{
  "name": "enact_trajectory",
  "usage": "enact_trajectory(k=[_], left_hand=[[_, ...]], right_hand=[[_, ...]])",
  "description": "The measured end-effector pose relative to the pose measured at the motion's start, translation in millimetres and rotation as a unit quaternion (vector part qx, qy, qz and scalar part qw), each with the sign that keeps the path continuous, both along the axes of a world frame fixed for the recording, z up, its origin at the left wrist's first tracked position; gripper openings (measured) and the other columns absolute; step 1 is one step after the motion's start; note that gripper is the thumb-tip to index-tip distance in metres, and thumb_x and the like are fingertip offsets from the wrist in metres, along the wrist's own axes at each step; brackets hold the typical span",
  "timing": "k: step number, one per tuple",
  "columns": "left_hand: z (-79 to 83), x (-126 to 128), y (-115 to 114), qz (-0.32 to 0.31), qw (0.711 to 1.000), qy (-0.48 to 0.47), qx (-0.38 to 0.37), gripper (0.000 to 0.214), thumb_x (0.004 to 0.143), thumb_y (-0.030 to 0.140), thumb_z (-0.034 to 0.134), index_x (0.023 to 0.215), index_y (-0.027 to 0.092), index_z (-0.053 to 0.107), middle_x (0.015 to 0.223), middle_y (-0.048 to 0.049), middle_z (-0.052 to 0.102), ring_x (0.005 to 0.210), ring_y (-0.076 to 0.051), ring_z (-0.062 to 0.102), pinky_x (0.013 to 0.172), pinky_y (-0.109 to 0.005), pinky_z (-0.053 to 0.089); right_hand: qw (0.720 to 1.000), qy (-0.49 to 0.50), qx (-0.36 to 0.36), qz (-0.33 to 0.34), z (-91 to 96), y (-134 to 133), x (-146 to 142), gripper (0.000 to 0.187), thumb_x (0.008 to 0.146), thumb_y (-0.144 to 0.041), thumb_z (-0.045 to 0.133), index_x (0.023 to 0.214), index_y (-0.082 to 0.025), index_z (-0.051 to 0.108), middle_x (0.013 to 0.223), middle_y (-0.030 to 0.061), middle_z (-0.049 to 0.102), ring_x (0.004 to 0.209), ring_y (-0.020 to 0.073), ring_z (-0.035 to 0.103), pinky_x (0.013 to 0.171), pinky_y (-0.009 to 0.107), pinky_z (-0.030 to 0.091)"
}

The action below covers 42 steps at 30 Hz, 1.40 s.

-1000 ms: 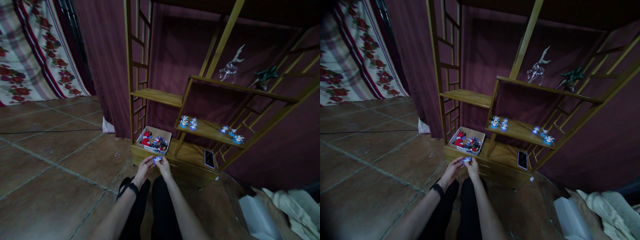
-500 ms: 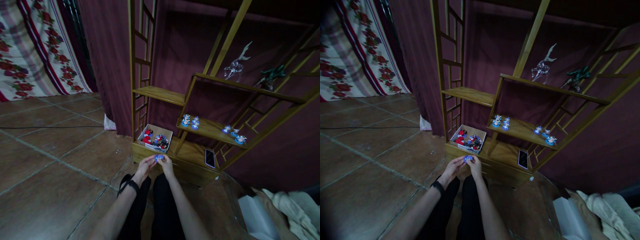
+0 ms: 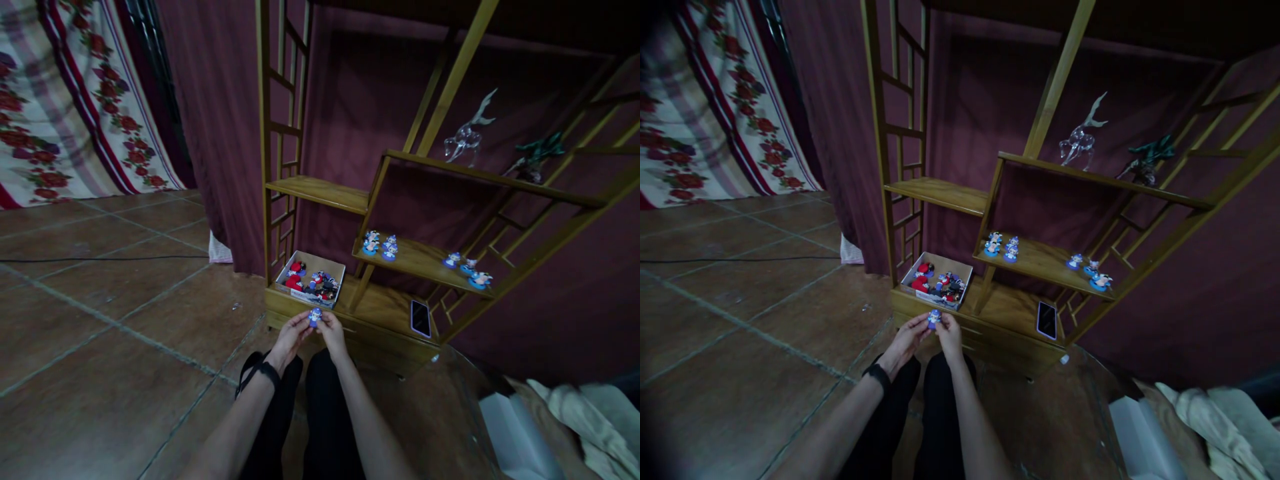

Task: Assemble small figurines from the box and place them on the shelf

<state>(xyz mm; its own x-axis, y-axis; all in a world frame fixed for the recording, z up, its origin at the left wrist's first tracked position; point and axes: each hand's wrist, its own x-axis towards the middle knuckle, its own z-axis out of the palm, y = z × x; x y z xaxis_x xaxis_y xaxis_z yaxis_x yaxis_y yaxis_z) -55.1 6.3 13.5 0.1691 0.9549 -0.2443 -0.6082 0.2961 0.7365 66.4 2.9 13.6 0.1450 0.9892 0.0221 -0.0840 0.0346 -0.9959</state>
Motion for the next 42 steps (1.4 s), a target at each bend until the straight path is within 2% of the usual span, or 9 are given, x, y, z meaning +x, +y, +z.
enact_trajectory(k=[10, 15, 20, 31, 38, 42], left_hand=[[0.9, -2, -1, -0.002, 1.0, 0.004, 0.029, 0.039, 0.062, 0.011, 0.07, 0.101, 0.015, 0.063, 0.089, -0.0081, 0.068, 0.074, -0.013, 0.063, 0.068, -0.023, 0.047], [6.5, -2, -2, 0.001, 0.999, 0.014, 0.033, 0.041, 0.059, 0.012, 0.072, 0.1, 0.014, 0.063, 0.087, -0.0088, 0.068, 0.074, -0.014, 0.063, 0.069, -0.025, 0.046], [9.3, -3, -2, -0.004, 0.999, 0.037, 0.04, 0.041, 0.056, 0.01, 0.073, 0.096, 0.013, 0.066, 0.087, -0.0096, 0.069, 0.072, -0.014, 0.062, 0.068, -0.024, 0.045], [3.4, 1, -3, -0.033, 0.991, 0.102, 0.084, 0.033, 0.057, 0.011, 0.071, 0.09, 0.013, 0.07, 0.087, -0.0097, 0.07, 0.072, -0.015, 0.062, 0.069, -0.024, 0.045], [2.8, 1, -2, -0.035, 0.993, 0.106, 0.047, 0.029, 0.06, 0.012, 0.07, 0.09, 0.013, 0.069, 0.08, -0.0085, 0.07, 0.062, -0.012, 0.06, 0.059, -0.021, 0.046], [3.6, 1, 0, -0.019, 0.996, 0.078, 0.025, 0.026, 0.062, 0.009, 0.069, 0.088, 0.012, 0.068, 0.076, -0.0083, 0.069, 0.061, -0.011, 0.061, 0.059, -0.021, 0.047]], right_hand=[[0.999, -0.026, 0.026, 0.017, 7.0, -7, 4, 0.027, 0.068, -0.028, 0.053, 0.093, -0.021, 0.062, 0.093, 0.0029, 0.065, 0.084, 0.018, 0.059, 0.063, 0.026, 0.048], [1.0, -0.022, 0.013, 0.014, 5.2, -7, 5, 0.027, 0.073, -0.036, 0.051, 0.092, -0.021, 0.063, 0.094, 0.003, 0.065, 0.081, 0.0175, 0.06, 0.062, 0.025, 0.049], [1.0, -0.008, -0.002, -0.012, 4.5, -6, 3, 0.031, 0.071, -0.043, 0.055, 0.092, -0.021, 0.061, 0.084, 0.0022, 0.065, 0.073, 0.0155, 0.06, 0.055, 0.023, 0.048], [0.998, 0.025, -0.053, 0.022, 5.4, -5, 10, 0.034, 0.06, -0.048, 0.066, 0.072, -0.017, 0.059, 0.065, -0.0001, 0.061, 0.055, 0.0136, 0.056, 0.046, 0.024, 0.047], [0.996, 0.056, -0.066, 0.009, -2.6, -3, 12, 0.031, 0.063, -0.045, 0.063, 0.075, -0.016, 0.064, 0.065, 0.0013, 0.063, 0.052, 0.0135, 0.058, 0.05, 0.027, 0.05], [0.993, 0.096, -0.065, 0.025, -4.5, -3, 12, 0.031, 0.061, -0.037, 0.066, 0.082, -0.014, 0.066, 0.074, 0.0045, 0.065, 0.061, 0.0151, 0.061, 0.057, 0.029, 0.051]])
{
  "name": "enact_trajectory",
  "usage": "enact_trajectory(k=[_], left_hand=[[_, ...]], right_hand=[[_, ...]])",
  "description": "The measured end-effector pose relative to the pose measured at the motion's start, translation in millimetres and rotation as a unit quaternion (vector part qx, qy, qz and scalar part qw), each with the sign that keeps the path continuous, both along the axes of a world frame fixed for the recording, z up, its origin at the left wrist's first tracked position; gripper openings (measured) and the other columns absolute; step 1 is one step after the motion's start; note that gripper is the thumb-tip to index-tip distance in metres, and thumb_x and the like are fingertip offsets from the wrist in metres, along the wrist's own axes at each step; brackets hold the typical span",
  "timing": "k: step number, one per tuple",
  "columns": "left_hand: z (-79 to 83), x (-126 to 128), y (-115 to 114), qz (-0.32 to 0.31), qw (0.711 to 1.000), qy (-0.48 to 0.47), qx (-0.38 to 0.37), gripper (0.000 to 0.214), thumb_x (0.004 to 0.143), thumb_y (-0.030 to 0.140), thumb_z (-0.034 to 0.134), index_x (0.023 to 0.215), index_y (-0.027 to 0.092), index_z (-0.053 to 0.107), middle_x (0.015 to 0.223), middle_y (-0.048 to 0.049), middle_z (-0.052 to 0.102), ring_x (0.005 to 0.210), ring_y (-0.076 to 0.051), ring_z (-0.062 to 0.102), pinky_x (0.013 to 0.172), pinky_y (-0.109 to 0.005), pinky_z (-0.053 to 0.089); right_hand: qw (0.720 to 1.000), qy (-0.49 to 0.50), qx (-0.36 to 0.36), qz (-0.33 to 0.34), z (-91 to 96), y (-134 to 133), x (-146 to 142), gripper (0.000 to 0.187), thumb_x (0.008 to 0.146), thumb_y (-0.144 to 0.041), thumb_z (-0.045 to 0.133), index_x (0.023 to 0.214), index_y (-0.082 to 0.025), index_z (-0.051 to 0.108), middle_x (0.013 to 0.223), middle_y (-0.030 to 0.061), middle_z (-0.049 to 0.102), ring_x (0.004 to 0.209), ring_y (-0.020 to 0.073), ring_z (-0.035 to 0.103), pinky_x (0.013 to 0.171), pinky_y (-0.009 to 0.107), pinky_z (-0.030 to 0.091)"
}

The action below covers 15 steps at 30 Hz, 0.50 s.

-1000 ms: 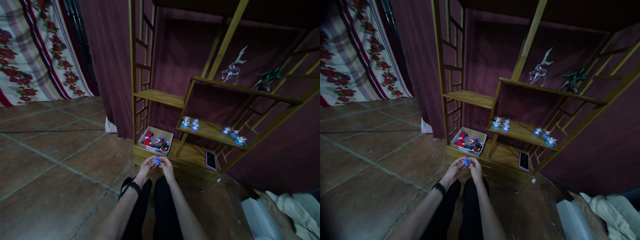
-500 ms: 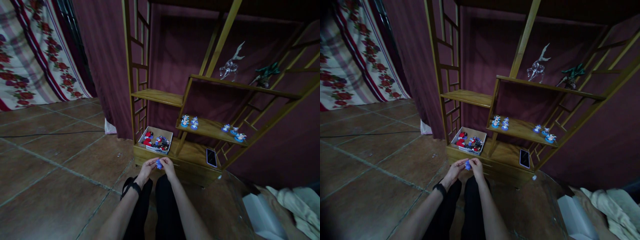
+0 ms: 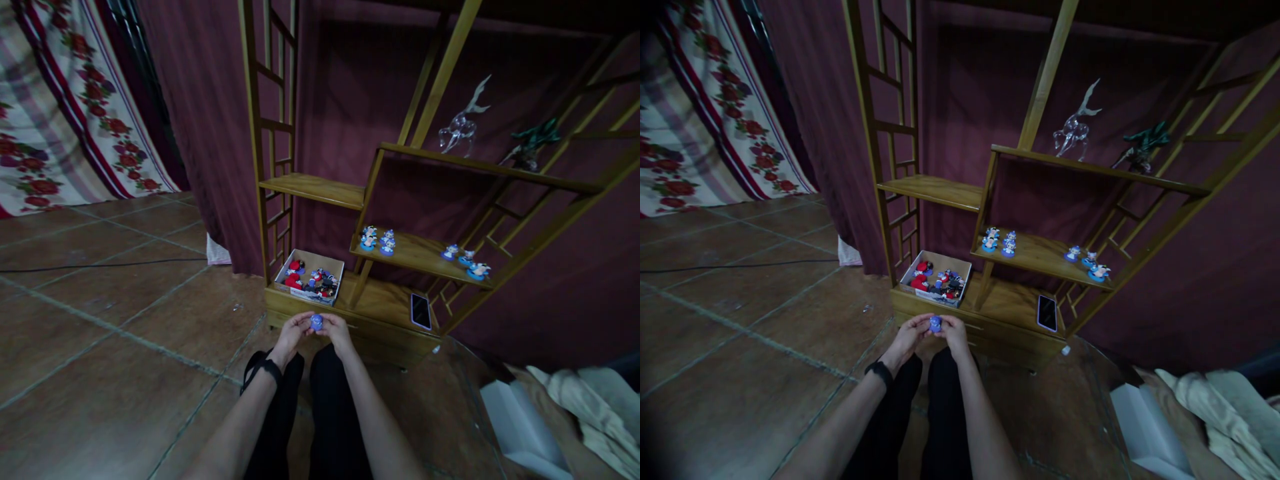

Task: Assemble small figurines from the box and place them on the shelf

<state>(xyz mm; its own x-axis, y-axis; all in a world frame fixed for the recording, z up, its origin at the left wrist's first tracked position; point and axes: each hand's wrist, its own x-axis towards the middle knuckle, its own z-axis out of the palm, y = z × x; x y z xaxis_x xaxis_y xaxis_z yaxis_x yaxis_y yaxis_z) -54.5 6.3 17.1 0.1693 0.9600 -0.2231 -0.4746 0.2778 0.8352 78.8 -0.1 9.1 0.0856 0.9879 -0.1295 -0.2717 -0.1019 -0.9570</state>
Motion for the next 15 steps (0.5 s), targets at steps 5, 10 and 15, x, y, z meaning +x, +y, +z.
enact_trajectory(k=[5, 10, 15], left_hand=[[-0.9, 0.7, 1.6, 0.028, 0.999, -0.017, -0.02, 0.024, 0.065, 0.003, 0.064, 0.088, 0.011, 0.066, 0.078, -0.0075, 0.067, 0.062, -0.011, 0.062, 0.06, -0.021, 0.05], [-0.2, 1.9, 1.0, 0.035, 0.999, -0.025, -0.027, 0.023, 0.067, 0.001, 0.06, 0.087, 0.011, 0.063, 0.077, -0.0072, 0.066, 0.064, -0.012, 0.062, 0.061, -0.022, 0.052], [3.6, 1.4, -0.5, 0.027, 0.998, -0.029, -0.041, 0.016, 0.068, 0.006, 0.06, 0.083, 0.012, 0.061, 0.072, -0.006, 0.065, 0.06, -0.012, 0.062, 0.06, -0.025, 0.054]], right_hand=[[0.999, 0.043, -0.015, 0.008, 3.6, -1.8, 1.0, 0.041, 0.055, -0.024, 0.069, 0.095, -0.015, 0.064, 0.087, 0.0062, 0.066, 0.073, 0.0167, 0.062, 0.068, 0.031, 0.051], [0.999, 0.027, -0.004, 0.026, 6.4, -2.4, -1.9, 0.045, 0.054, -0.021, 0.069, 0.098, -0.017, 0.062, 0.088, 0.0052, 0.066, 0.08, 0.0179, 0.061, 0.073, 0.032, 0.048], [0.999, -0.013, 0.015, 0.029, 3.8, 0.9, -4.6, 0.045, 0.052, -0.018, 0.067, 0.096, -0.018, 0.062, 0.085, 0.0031, 0.066, 0.079, 0.0177, 0.06, 0.073, 0.031, 0.046]])
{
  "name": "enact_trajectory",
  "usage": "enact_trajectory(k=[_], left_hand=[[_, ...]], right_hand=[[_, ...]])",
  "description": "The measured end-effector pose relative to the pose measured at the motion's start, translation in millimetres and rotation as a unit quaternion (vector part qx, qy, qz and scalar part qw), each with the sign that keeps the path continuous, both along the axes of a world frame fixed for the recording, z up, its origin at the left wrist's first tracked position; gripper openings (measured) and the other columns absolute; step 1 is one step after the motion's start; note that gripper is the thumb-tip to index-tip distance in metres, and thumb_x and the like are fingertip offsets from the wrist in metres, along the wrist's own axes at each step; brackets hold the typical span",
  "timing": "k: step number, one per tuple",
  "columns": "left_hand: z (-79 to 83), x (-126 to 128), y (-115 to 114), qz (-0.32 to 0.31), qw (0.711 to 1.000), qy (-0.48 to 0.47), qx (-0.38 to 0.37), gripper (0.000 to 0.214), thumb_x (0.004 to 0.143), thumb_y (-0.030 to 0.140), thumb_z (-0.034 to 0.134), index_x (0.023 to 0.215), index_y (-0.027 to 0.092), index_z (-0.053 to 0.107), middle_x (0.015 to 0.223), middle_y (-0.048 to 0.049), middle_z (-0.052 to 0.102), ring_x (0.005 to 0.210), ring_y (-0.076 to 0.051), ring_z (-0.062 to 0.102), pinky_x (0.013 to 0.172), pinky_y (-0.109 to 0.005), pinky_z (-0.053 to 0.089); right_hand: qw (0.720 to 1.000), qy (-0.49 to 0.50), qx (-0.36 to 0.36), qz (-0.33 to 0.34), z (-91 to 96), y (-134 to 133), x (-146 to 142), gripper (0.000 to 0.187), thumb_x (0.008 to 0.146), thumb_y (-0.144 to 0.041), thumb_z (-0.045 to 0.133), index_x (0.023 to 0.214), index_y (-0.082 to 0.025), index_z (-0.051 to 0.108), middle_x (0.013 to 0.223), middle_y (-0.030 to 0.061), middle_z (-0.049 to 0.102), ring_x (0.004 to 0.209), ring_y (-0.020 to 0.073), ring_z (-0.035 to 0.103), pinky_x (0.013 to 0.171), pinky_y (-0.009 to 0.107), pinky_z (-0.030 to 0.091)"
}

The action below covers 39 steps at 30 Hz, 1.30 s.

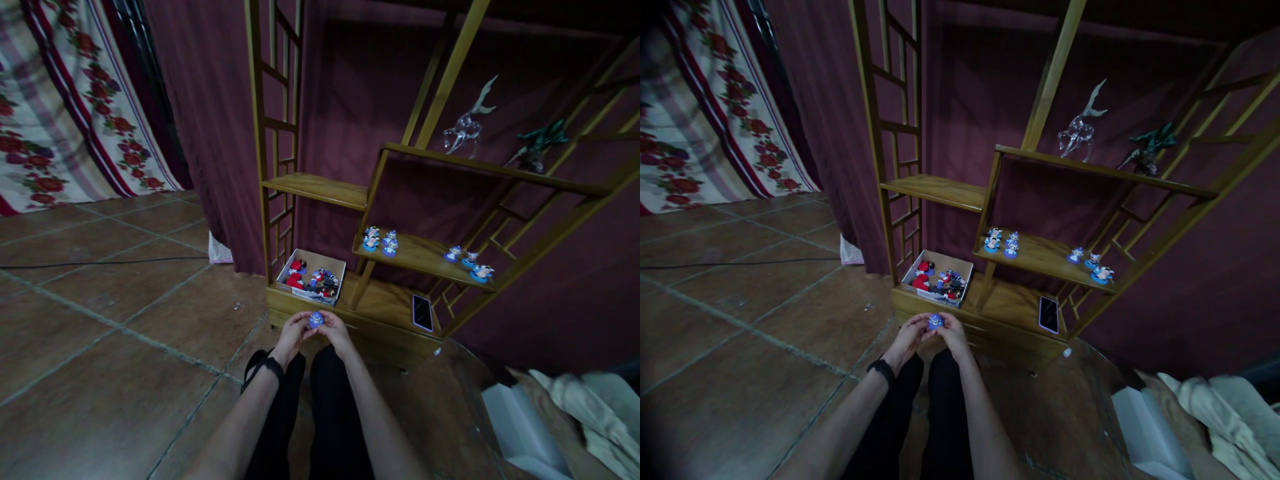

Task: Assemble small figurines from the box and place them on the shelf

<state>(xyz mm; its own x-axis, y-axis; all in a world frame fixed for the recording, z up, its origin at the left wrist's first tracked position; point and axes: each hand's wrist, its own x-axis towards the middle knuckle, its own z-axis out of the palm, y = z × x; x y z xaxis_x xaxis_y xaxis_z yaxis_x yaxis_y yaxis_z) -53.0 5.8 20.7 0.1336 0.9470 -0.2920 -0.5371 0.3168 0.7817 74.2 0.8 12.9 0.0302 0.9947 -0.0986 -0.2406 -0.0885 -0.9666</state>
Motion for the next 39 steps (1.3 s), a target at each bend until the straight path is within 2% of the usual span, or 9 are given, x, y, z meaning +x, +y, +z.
enact_trajectory(k=[9, 14, 18, 23, 27, 32, 35, 39], left_hand=[[4.1, -4, 1, -0.018, 0.999, 0.029, -0.014, 0.009, 0.073, 0.012, 0.058, 0.082, 0.011, 0.059, 0.068, -0.0059, 0.064, 0.056, -0.012, 0.062, 0.054, -0.024, 0.053], [3.2, -2, 1, -0.015, 1.0, 0.022, -0.012, 0.007, 0.073, 0.01, 0.057, 0.079, 0.011, 0.06, 0.067, -0.006, 0.064, 0.054, -0.011, 0.061, 0.054, -0.023, 0.053], [2.6, 0, 1, -0.018, 1.0, 0.002, -0.005, 0.013, 0.071, 0.005, 0.057, 0.081, 0.01, 0.063, 0.071, -0.0068, 0.065, 0.059, -0.012, 0.062, 0.058, -0.022, 0.053], [3.1, -1, 0, -0.053, 0.999, -0.006, 0.01, 0.03, 0.063, 0.0, 0.064, 0.09, 0.012, 0.064, 0.085, -0.0088, 0.067, 0.07, -0.013, 0.064, 0.066, -0.023, 0.052], [1.4, 0, 0, -0.044, 0.999, 0.015, 0.015, 0.036, 0.057, -0.001, 0.069, 0.09, 0.013, 0.064, 0.081, -0.0063, 0.068, 0.066, -0.011, 0.064, 0.063, -0.019, 0.05], [-2.5, 1, 7, -0.04, 0.998, 0.043, 0.004, 0.036, 0.057, -0.001, 0.069, 0.089, 0.013, 0.063, 0.078, -0.0054, 0.069, 0.063, -0.011, 0.063, 0.059, -0.018, 0.05], [-3.3, 2, 11, -0.035, 0.998, 0.044, -0.006, 0.033, 0.057, -0.003, 0.067, 0.086, 0.012, 0.063, 0.078, -0.0055, 0.069, 0.064, -0.012, 0.064, 0.06, -0.019, 0.051], [3.7, 5, 10, -0.032, 0.999, 0.036, -0.025, 0.034, 0.055, -0.003, 0.067, 0.085, 0.012, 0.064, 0.078, -0.0051, 0.069, 0.068, -0.014, 0.065, 0.066, -0.021, 0.052]], right_hand=[[0.999, -0.036, 0.005, 0.025, 1.7, -1, 0, 0.041, 0.053, -0.015, 0.063, 0.094, -0.018, 0.065, 0.083, 0.0022, 0.066, 0.078, 0.0183, 0.06, 0.074, 0.032, 0.045], [1.0, 0.006, -0.024, 0.015, 7.0, -3, -2, 0.04, 0.054, -0.018, 0.063, 0.094, -0.017, 0.065, 0.083, 0.0034, 0.067, 0.076, 0.0191, 0.061, 0.07, 0.032, 0.047], [0.998, 0.051, -0.029, 0.003, 10.0, -5, -2, 0.036, 0.055, -0.019, 0.062, 0.091, -0.015, 0.065, 0.084, 0.0051, 0.068, 0.074, 0.0185, 0.063, 0.07, 0.032, 0.048], [0.998, 0.056, -0.01, -0.003, 11.8, -7, -1, 0.035, 0.057, -0.022, 0.064, 0.091, -0.016, 0.064, 0.087, 0.0055, 0.068, 0.079, 0.0196, 0.063, 0.073, 0.034, 0.048], [0.999, 0.035, 0.024, 0.01, 8.7, -5, -5, 0.036, 0.054, -0.02, 0.066, 0.09, -0.018, 0.063, 0.086, 0.0035, 0.068, 0.079, 0.0195, 0.062, 0.074, 0.034, 0.048], [1.0, 0.0, 0.015, -0.014, -1.1, 4, -8, 0.037, 0.055, -0.018, 0.063, 0.092, -0.018, 0.063, 0.081, 0.0026, 0.067, 0.074, 0.0189, 0.061, 0.067, 0.032, 0.048], [0.999, -0.023, 0.02, -0.042, -2.9, 6, -7, 0.035, 0.058, -0.016, 0.061, 0.093, -0.017, 0.063, 0.083, 0.003, 0.067, 0.076, 0.0191, 0.061, 0.069, 0.032, 0.047], [0.99, -0.121, 0.061, -0.048, 2.8, 2, -6, 0.033, 0.061, -0.014, 0.059, 0.093, -0.021, 0.063, 0.086, 0.0012, 0.065, 0.082, 0.0191, 0.061, 0.074, 0.031, 0.046]])
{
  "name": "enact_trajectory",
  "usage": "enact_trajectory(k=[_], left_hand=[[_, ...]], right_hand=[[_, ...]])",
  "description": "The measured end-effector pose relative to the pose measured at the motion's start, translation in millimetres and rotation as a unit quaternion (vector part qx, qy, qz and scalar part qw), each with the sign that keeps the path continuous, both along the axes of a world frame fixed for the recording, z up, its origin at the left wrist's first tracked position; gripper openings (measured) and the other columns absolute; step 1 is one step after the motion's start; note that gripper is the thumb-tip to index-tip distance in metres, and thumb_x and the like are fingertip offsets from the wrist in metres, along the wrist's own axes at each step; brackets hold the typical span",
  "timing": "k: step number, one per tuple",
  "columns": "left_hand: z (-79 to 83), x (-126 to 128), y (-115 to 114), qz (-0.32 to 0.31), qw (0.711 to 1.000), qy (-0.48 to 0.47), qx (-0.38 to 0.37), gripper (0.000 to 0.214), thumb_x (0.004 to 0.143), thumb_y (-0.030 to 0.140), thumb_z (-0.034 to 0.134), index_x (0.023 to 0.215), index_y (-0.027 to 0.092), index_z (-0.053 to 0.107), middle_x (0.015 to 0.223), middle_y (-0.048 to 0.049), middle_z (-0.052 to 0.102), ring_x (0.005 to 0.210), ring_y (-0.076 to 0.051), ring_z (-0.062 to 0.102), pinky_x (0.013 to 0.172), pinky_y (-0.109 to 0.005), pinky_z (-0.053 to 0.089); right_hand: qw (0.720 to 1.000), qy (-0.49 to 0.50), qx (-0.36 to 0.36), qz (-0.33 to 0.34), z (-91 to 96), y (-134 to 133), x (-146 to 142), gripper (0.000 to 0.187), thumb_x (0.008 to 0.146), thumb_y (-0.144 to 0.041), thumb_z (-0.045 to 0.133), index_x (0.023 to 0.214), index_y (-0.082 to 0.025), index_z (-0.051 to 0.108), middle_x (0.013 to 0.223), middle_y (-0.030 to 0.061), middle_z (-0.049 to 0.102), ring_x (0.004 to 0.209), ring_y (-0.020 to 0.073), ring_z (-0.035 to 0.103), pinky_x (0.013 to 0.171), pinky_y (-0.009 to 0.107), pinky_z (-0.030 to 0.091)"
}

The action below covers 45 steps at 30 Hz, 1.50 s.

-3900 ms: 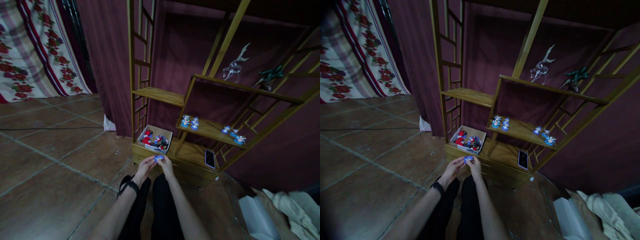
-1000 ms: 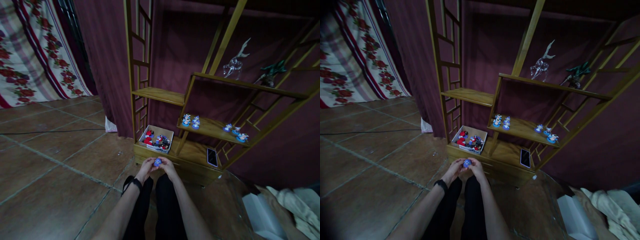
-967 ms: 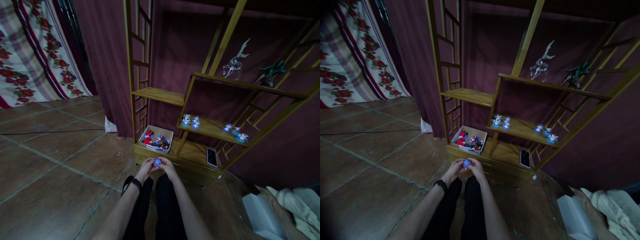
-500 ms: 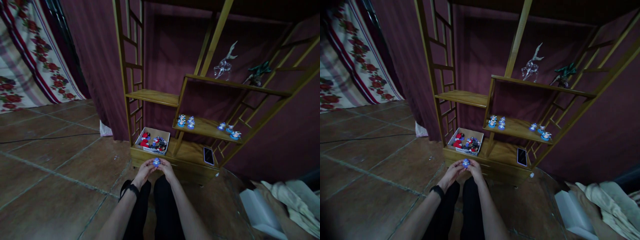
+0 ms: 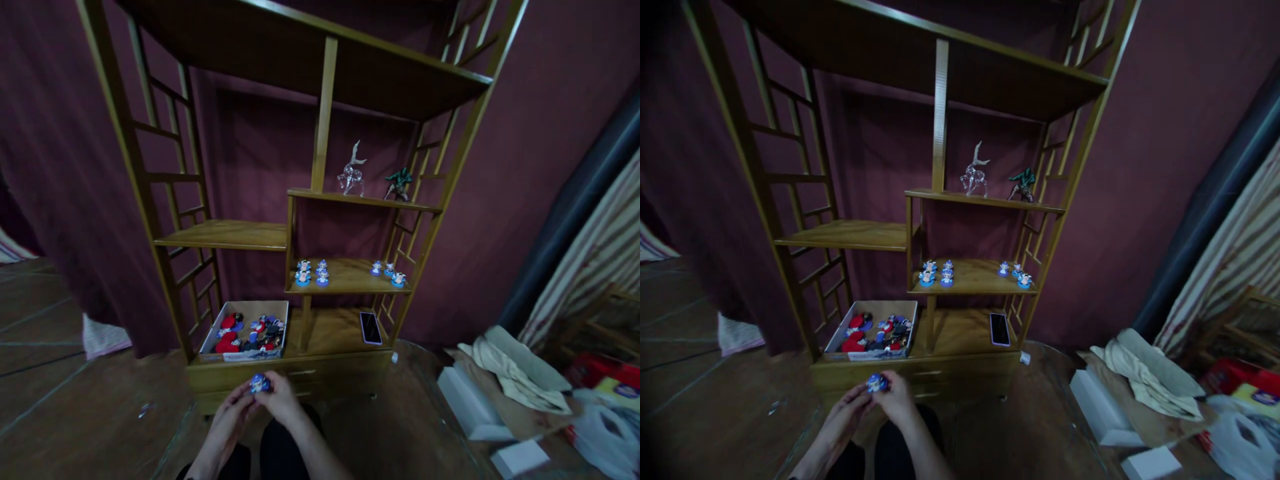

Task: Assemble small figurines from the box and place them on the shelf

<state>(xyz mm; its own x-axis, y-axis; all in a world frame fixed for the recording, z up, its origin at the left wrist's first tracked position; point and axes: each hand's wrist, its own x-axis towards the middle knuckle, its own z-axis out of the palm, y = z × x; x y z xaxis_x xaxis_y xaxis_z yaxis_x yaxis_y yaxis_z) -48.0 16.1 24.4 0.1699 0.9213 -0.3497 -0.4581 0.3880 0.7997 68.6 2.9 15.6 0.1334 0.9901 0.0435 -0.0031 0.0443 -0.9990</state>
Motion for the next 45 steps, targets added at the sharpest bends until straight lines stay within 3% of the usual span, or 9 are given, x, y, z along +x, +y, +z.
enact_trajectory(k=[5, 11, 16, 23, 30, 35, 37, 40, 45], left_hand=[[12.2, 4, -6, -0.017, 1.0, -0.001, -0.026, 0.031, 0.052, 0.0, 0.068, 0.081, 0.012, 0.067, 0.079, -0.0072, 0.071, 0.075, -0.019, 0.066, 0.071, -0.026, 0.053], [9.9, 7, -6, -0.026, 0.999, 0.002, -0.023, 0.033, 0.049, -0.001, 0.069, 0.079, 0.013, 0.068, 0.08, -0.0054, 0.071, 0.079, -0.02, 0.066, 0.074, -0.027, 0.053], [9.0, 10, -6, -0.024, 0.999, 0.005, -0.023, 0.032, 0.05, -0.004, 0.067, 0.077, 0.013, 0.067, 0.076, -0.0046, 0.071, 0.072, -0.018, 0.067, 0.072, -0.026, 0.054], [16.9, 9, -3, -0.06, 0.997, 0.017, -0.039, 0.027, 0.054, 0.0, 0.068, 0.079, 0.011, 0.069, 0.085, -0.0077, 0.071, 0.077, -0.02, 0.067, 0.072, -0.025, 0.054], [26.4, 8, -3, -0.069, 0.996, 0.041, -0.037, 0.033, 0.045, 0.004, 0.074, 0.077, 0.012, 0.069, 0.08, -0.0078, 0.071, 0.077, -0.022, 0.067, 0.066, -0.023, 0.054], [32.3, 3, -6, -0.079, 0.996, 0.041, -0.026, 0.04, 0.04, 0.015, 0.08, 0.079, 0.013, 0.07, 0.086, -0.0099, 0.071, 0.087, -0.027, 0.065, 0.07, -0.027, 0.054], [35.7, 0, -9, -0.073, 0.997, 0.035, -0.017, 0.042, 0.039, 0.017, 0.081, 0.079, 0.014, 0.07, 0.087, -0.0093, 0.071, 0.089, -0.027, 0.064, 0.073, -0.028, 0.053], [38.9, -6, -9, -0.056, 0.998, 0.033, -0.007, 0.043, 0.037, 0.015, 0.081, 0.079, 0.016, 0.07, 0.085, -0.0072, 0.071, 0.089, -0.027, 0.064, 0.077, -0.029, 0.052], [32.9, -16, 0, -0.053, 0.997, 0.053, -0.017, 0.046, 0.036, 0.017, 0.08, 0.081, 0.018, 0.07, 0.09, -0.0083, 0.071, 0.1, -0.031, 0.059, 0.081, -0.032, 0.052]], right_hand=[[0.979, -0.184, 0.028, -0.084, 11.3, -8, 3, 0.024, 0.061, -0.012, 0.058, 0.082, -0.021, 0.063, 0.088, 0.002, 0.059, 0.083, 0.0192, 0.058, 0.074, 0.029, 0.044], [0.972, -0.191, 0.049, -0.129, 20.8, -14, 5, 0.036, 0.059, -0.005, 0.056, 0.09, -0.023, 0.059, 0.092, 0.0014, 0.058, 0.087, 0.0182, 0.056, 0.078, 0.028, 0.042], [0.964, -0.223, 0.076, -0.121, 31.5, -21, 10, 0.036, 0.06, -0.004, 0.055, 0.089, -0.025, 0.06, 0.093, 0.0009, 0.059, 0.091, 0.0196, 0.054, 0.079, 0.03, 0.04], [0.973, -0.197, 0.068, -0.097, 36.9, -22, 22, 0.04, 0.062, -0.01, 0.059, 0.097, -0.029, 0.062, 0.093, -0.0011, 0.064, 0.088, 0.0199, 0.058, 0.078, 0.029, 0.042], [0.99, -0.122, 0.067, -0.032, 30.0, -18, 29, 0.038, 0.064, -0.015, 0.062, 0.099, -0.03, 0.062, 0.089, -0.0036, 0.065, 0.081, 0.0176, 0.061, 0.071, 0.026, 0.046], [0.994, -0.082, 0.063, -0.031, 23.0, -15, 34, 0.034, 0.063, -0.017, 0.064, 0.096, -0.026, 0.064, 0.085, -0.0021, 0.066, 0.079, 0.0172, 0.061, 0.071, 0.027, 0.046], [0.996, -0.064, 0.061, -0.03, 28.3, -13, 45, 0.034, 0.061, -0.017, 0.065, 0.094, -0.024, 0.065, 0.082, -0.0016, 0.066, 0.077, 0.0167, 0.06, 0.071, 0.027, 0.047], [0.996, -0.028, 0.076, -0.024, 50.6, -8, 81, 0.033, 0.063, -0.022, 0.065, 0.096, -0.022, 0.063, 0.081, -0.0009, 0.065, 0.075, 0.0156, 0.06, 0.069, 0.027, 0.047], [0.985, -0.085, 0.118, -0.089, 113.4, 4, 184, 0.036, 0.062, -0.024, 0.065, 0.097, -0.021, 0.062, 0.08, -0.0003, 0.064, 0.071, 0.0136, 0.058, 0.067, 0.026, 0.047]])
